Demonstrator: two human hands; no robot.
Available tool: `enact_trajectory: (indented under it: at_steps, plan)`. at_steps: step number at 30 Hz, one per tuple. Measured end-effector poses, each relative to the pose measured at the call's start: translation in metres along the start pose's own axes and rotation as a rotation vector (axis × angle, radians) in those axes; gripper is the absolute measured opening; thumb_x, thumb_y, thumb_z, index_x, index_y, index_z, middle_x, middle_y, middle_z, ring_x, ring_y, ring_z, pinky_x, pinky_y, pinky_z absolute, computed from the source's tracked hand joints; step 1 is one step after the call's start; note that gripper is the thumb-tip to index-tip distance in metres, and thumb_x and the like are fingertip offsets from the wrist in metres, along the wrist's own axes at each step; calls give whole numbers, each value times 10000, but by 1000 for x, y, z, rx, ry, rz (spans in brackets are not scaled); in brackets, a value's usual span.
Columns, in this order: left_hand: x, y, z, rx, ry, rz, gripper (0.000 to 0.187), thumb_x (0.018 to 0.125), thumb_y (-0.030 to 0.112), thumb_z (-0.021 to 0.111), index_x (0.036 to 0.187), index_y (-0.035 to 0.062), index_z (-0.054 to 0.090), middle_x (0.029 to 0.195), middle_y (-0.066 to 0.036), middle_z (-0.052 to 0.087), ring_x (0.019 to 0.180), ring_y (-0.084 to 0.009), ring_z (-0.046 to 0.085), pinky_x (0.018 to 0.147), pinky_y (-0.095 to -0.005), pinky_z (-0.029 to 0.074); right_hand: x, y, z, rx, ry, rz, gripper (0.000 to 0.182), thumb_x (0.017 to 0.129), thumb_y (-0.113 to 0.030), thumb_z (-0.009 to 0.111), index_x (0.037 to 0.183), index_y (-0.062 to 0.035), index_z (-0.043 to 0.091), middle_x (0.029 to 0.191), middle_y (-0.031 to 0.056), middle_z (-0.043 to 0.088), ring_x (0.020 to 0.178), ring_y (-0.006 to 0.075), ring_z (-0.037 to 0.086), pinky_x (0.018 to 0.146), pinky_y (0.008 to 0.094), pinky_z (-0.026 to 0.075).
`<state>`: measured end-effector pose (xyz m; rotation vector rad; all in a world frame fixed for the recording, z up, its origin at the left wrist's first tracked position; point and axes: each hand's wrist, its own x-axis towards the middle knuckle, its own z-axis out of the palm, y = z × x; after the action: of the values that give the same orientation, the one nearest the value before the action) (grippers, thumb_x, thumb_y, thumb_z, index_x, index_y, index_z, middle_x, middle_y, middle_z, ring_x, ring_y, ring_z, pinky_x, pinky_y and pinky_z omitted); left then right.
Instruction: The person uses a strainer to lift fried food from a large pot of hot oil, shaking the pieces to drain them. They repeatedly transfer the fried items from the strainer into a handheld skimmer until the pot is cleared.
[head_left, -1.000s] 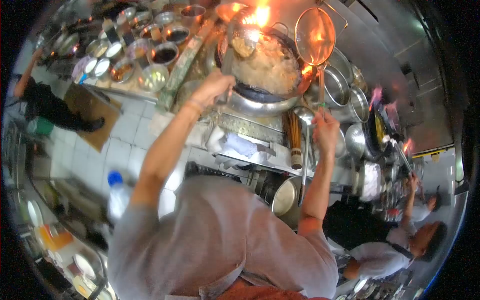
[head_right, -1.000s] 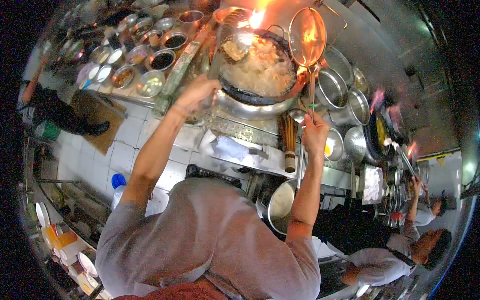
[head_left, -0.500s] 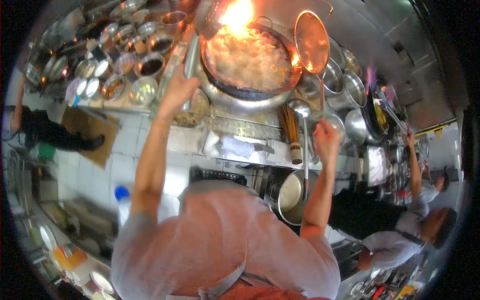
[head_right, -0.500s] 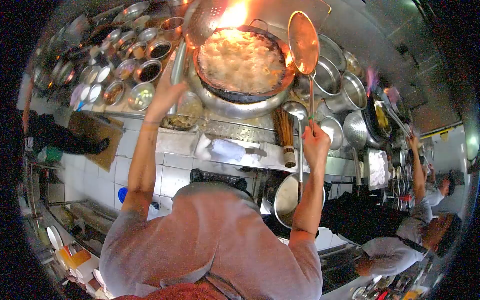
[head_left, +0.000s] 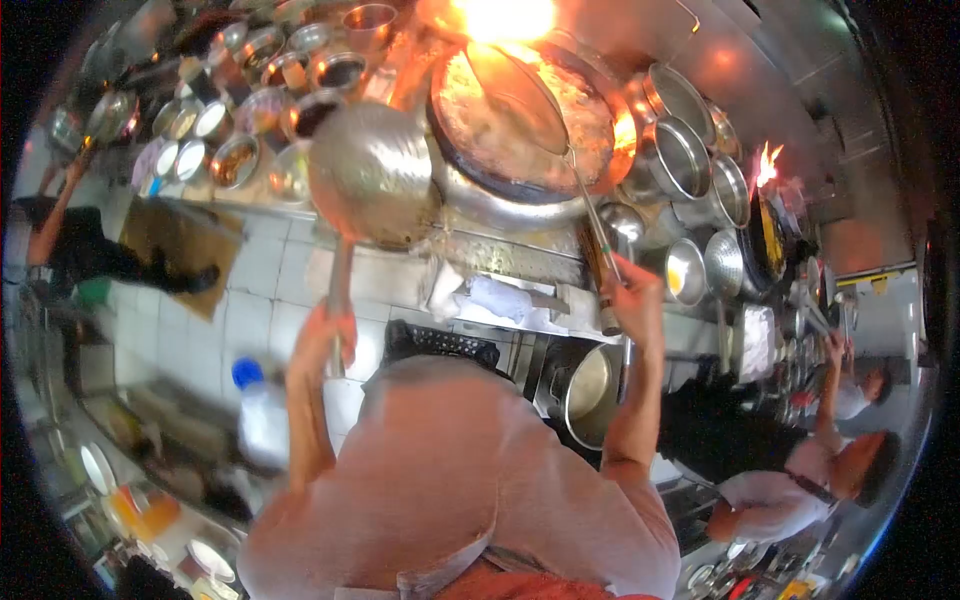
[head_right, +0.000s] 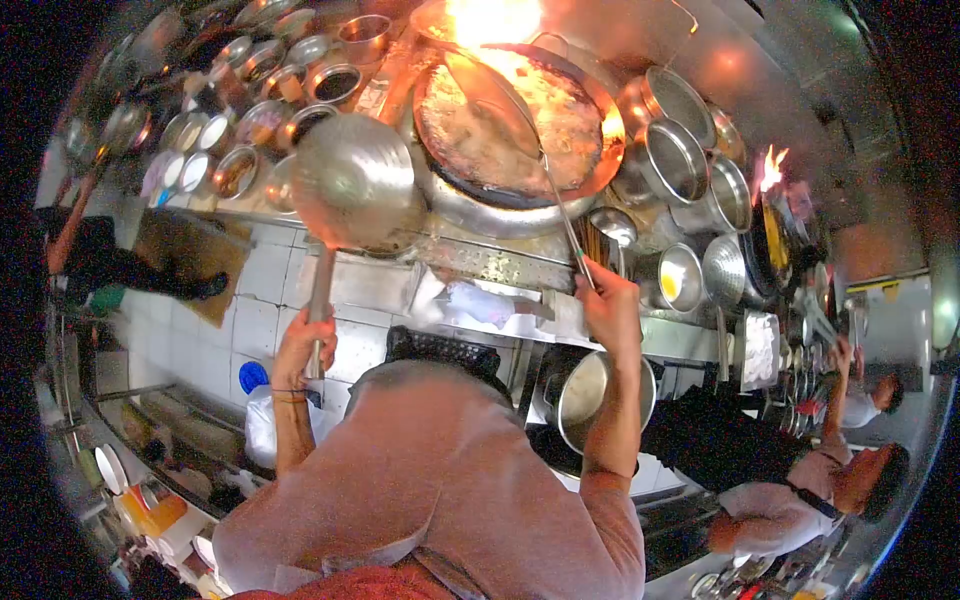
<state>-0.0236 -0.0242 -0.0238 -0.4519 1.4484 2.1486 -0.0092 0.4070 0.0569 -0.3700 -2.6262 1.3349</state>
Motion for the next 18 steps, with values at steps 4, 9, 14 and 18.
enact_trajectory:
  at_steps: [4, 9, 14, 18]
  plan:
    - [18, -34, -17, -162, -120, -111, 283, 791, 61, 581, 1053, 47, 475, 664, -35, 460, 422, -115, 455, 320, -262, 385, 23, 0, 30, -33, 20, 62, 287, 878, -101, 611, 1161, -56, 631, 638, -22, 575, 568, 43, 478, 512, 223, 397]
    - [35, -39, -28, -191, -224, -170, 273, 798, 53, 568, 1054, 38, 475, 648, -28, 441, 421, -99, 427, 319, -236, 357, 39, 1, 45, -113, 159, 57, 220, 882, -131, 597, 1070, -39, 664, 574, 27, 563, 522, 86, 481, 486, 279, 396]
    - [54, -48, -52, -320, -354, -237, 276, 817, 89, 561, 1072, 30, 472, 643, -22, 421, 425, -99, 420, 318, -234, 352, 37, -4, 42, -313, 319, 0, 201, 871, -133, 593, 1013, -10, 664, 559, 50, 547, 515, 103, 471, 487, 299, 388]
    - [58, -44, -56, -344, -386, -274, 289, 837, 120, 558, 1096, 28, 468, 649, -23, 431, 427, -102, 425, 319, -238, 359, 20, -24, 24, -229, 402, 106, 175, 884, -123, 589, 945, 18, 673, 603, -10, 524, 558, 56, 439, 493, 258, 357]
